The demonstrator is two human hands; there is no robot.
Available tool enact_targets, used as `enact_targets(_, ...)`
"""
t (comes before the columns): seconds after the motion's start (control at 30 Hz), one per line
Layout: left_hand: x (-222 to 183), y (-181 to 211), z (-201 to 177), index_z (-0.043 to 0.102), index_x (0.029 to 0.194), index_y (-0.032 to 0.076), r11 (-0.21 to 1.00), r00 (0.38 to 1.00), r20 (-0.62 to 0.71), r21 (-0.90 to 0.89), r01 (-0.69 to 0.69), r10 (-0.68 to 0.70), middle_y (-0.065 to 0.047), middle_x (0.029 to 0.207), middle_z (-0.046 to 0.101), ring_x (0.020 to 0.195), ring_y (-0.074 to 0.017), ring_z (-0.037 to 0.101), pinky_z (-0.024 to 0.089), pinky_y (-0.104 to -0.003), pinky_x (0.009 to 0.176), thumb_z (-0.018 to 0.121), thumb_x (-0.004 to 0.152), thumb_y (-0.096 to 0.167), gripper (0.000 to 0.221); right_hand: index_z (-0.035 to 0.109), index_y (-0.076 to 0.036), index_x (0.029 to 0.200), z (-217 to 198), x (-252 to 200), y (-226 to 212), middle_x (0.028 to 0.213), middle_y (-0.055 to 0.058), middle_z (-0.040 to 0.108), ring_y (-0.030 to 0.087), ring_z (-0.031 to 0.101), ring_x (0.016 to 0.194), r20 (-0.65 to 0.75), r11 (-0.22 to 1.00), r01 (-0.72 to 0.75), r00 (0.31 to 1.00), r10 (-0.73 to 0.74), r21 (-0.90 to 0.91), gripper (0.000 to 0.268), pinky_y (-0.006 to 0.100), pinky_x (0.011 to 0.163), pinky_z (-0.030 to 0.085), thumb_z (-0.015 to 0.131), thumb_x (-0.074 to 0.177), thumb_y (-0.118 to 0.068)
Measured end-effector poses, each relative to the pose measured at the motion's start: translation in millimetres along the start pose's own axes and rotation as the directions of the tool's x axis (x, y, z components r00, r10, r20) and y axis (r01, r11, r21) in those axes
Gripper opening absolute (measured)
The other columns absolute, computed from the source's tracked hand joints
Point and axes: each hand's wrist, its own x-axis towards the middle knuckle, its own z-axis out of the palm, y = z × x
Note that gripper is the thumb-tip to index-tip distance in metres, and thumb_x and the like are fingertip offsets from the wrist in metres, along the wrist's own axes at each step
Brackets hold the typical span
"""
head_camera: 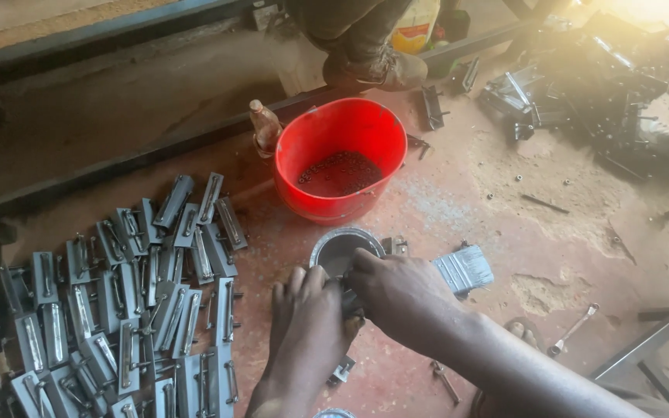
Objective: The person is manually painting a series of metal brackets using a paintbrush and a small can of paint.
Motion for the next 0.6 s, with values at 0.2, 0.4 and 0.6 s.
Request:
enact_targets(0.2, 3, 3, -35, 0.078, 0.089, 0.020, 0.976, 0.975, 0.100, -0.075, 0.204, -0.197, -0.006, 0.097, 0.068, 0.100, -0.0289, 0.060, 0.045, -0.044, 0.090, 0.077, 0.081, 0.035, 0.017, 0.073, -0.019, 0.101, -41, 2, 6, 0.096, 0.003, 0.062, 0.027, 0.071, 0.064, -0.103, 0.957, -0.120, 0.983, 0.151, 0.263, 0.013, 0.048, 0.056, 0.059, 0.062, 0.094, -0.018)
enact_targets(0.4, 1, -9, -65, 0.076, 0.110, 0.015, 0.767, 0.820, 0.284, -0.298, 0.568, -0.497, 0.000, 0.103, 0.068, 0.066, -0.0106, 0.063, 0.052, -0.021, 0.050, 0.071, 0.092, 0.049, 0.039, 0.073, -0.019, 0.123, -105, -18, 34, 0.130, 0.001, 0.069, 0.017, 0.076, 0.110, 0.129, 0.621, -0.409, 0.886, 0.445, 0.668, 0.052, 0.037, 0.101, 0.060, 0.039, 0.097, -0.048)
enact_targets(0.6, 5, -22, -72, 0.081, 0.097, 0.013, 0.638, 0.753, 0.288, -0.404, 0.656, -0.591, -0.004, 0.068, 0.065, 0.060, -0.0171, 0.050, 0.033, -0.033, 0.057, 0.064, 0.096, 0.053, 0.043, 0.078, -0.014, 0.124, -93, -17, 33, 0.093, 0.006, 0.083, 0.015, 0.072, 0.069, 0.167, 0.512, -0.362, 0.907, 0.387, 0.779, 0.044, 0.024, 0.062, 0.059, 0.056, 0.093, -0.036)
